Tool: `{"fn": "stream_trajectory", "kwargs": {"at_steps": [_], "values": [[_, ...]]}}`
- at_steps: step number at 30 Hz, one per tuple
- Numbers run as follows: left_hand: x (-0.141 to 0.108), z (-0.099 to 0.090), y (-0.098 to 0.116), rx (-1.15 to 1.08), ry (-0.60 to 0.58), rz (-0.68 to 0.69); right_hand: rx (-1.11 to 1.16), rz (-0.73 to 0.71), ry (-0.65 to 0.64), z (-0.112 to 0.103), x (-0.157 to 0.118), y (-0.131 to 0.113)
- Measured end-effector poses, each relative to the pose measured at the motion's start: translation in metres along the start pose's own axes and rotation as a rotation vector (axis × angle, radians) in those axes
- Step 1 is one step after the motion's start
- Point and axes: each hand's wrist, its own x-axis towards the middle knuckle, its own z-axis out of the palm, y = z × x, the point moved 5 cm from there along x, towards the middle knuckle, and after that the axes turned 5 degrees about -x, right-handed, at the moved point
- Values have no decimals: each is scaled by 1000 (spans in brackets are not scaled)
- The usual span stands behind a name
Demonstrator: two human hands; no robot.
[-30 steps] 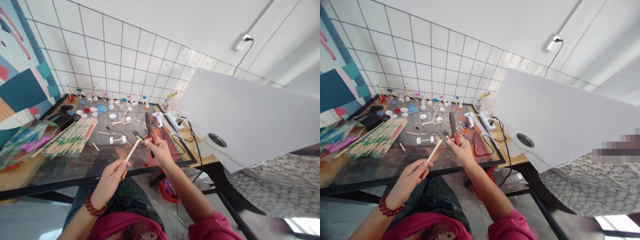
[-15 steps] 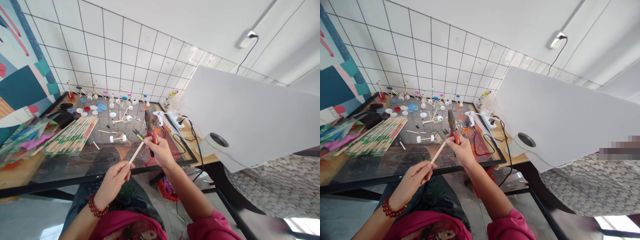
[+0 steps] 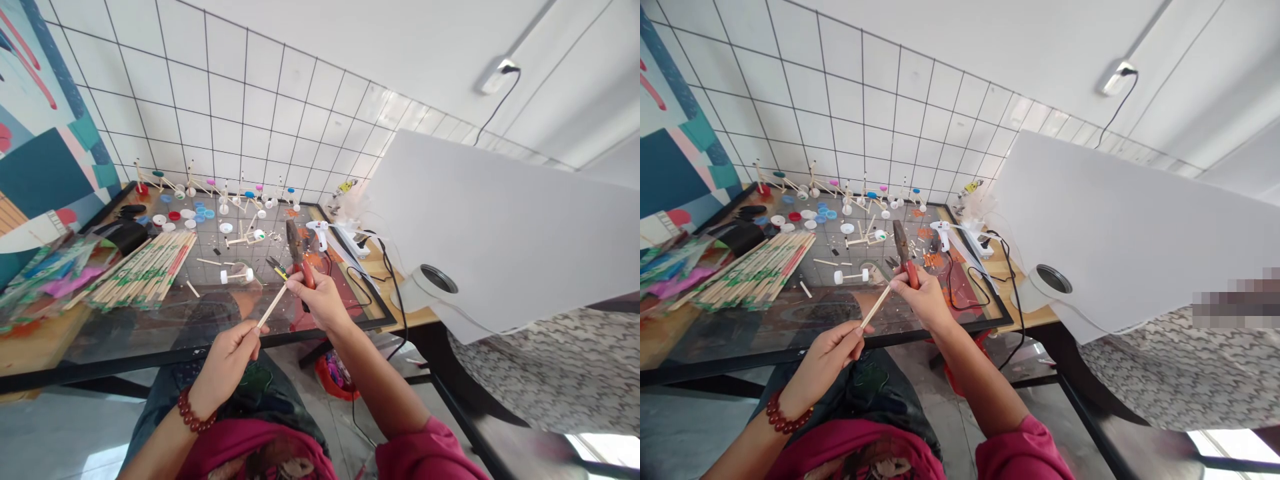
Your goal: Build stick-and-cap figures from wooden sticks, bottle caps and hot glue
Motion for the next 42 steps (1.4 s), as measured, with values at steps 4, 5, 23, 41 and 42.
{"fn": "stream_trajectory", "kwargs": {"at_steps": [4, 5, 23, 41, 42], "values": [[1, 0, -2, 2, -4, -10, 2, 36, -13, 1, 0, 1], [1, 0, -2, 0, -2, -10, 12, 47, -15, 2, 0, 2], [0, 2, 2, -228, 7, -141, 150, 92, -5, 17, 0, 12], [62, -56, 56, -395, 235, -2, 323, 251, -290, 28, 29, 26], [64, -56, 58, -398, 228, 0, 293, 242, -326, 29, 28, 27]]}}
